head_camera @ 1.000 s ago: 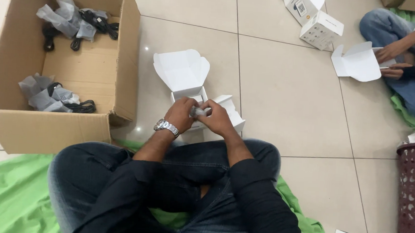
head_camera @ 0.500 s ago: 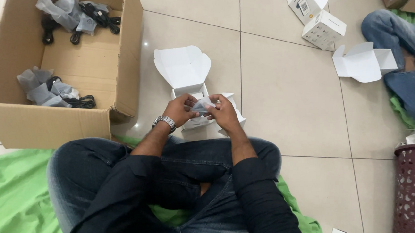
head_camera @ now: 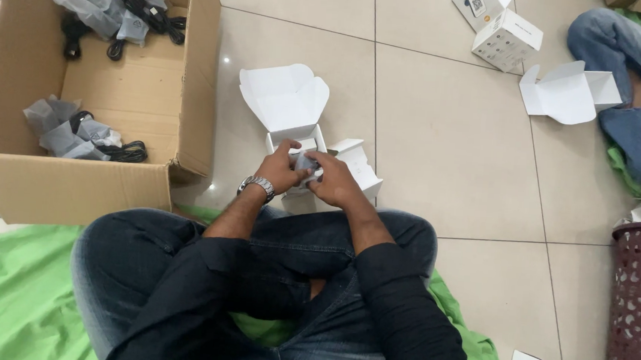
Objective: The person sits on a green mat and packs small electronic devices and cables into white retail boxes. They open each box, place a device and a cable inside, close the box, and set it aside. The process is repeated for multiple units.
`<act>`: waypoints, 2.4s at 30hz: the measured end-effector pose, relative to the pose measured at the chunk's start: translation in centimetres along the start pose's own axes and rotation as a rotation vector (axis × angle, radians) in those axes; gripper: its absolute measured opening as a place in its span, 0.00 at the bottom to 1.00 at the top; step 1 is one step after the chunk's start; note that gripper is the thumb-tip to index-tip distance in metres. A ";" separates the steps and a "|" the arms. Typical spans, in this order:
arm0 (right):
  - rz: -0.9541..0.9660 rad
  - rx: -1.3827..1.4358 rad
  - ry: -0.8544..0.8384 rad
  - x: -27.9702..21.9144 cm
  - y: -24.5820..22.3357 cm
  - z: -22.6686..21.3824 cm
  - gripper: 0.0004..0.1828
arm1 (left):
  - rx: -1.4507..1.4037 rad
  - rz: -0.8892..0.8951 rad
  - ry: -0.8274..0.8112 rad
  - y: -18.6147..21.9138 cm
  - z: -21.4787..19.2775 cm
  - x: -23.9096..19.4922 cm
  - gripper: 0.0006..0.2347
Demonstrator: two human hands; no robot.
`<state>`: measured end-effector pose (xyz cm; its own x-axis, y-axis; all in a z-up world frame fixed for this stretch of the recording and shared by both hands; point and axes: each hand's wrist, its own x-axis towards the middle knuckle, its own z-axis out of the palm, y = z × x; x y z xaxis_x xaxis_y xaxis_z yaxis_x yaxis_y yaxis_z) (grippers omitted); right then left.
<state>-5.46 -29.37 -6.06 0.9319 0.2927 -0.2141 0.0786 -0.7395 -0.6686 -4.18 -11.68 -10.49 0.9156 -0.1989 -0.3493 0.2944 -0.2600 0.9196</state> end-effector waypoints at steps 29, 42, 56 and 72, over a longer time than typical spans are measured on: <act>-0.129 -0.376 0.175 3.6 -0.5 3.5 0.23 | 1.100 0.137 0.385 -1.1 0.8 0.6 0.09; -0.167 -0.334 0.264 4.2 -0.8 4.2 0.15 | 1.094 0.191 0.511 -2.5 0.2 2.4 0.07; 0.508 -0.419 0.339 1.3 2.7 -2.0 0.55 | 1.171 0.192 0.442 -1.6 -1.9 1.8 0.08; 0.072 -0.280 0.128 1.3 -2.8 -7.0 0.54 | 0.689 0.114 0.323 4.9 -6.1 -3.0 0.38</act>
<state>-1.93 -31.16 0.56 0.9743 0.1682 -0.1500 0.0891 -0.8989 -0.4291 -3.82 -6.63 -3.84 0.9957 -0.0016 -0.0922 0.0534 -0.8056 0.5901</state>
